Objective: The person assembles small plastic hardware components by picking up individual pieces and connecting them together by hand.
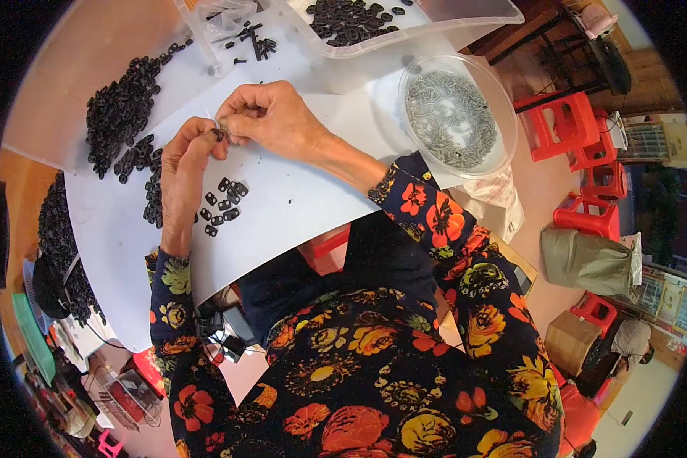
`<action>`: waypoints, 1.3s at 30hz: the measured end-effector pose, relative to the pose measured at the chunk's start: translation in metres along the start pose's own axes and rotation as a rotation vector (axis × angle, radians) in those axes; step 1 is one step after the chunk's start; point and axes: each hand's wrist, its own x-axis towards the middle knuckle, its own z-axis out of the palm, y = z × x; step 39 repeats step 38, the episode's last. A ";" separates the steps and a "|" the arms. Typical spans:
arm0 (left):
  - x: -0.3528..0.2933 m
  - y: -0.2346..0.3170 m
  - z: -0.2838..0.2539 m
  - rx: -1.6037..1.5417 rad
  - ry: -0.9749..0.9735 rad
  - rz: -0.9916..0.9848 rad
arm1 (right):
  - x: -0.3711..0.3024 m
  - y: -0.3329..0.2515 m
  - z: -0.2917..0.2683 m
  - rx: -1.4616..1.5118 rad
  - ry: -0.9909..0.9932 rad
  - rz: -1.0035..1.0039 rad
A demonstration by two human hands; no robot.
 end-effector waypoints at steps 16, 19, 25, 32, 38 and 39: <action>-0.001 -0.006 0.006 -0.043 -0.045 0.049 | 0.002 0.014 -0.002 -0.041 0.077 -0.133; 0.000 -0.008 0.006 -0.054 -0.046 0.056 | 0.002 0.014 0.002 -0.012 0.088 -0.150; 0.000 -0.011 0.006 -0.078 -0.051 0.066 | -0.001 0.015 0.003 -0.041 0.065 -0.152; -0.004 -0.004 0.015 0.016 0.013 0.058 | -0.001 0.017 0.002 -0.093 0.073 -0.180; -0.007 0.001 0.018 0.242 0.123 0.138 | 0.005 0.023 0.002 -0.123 0.092 -0.119; -0.007 0.001 0.018 0.242 0.123 0.138 | 0.005 0.023 0.002 -0.123 0.092 -0.119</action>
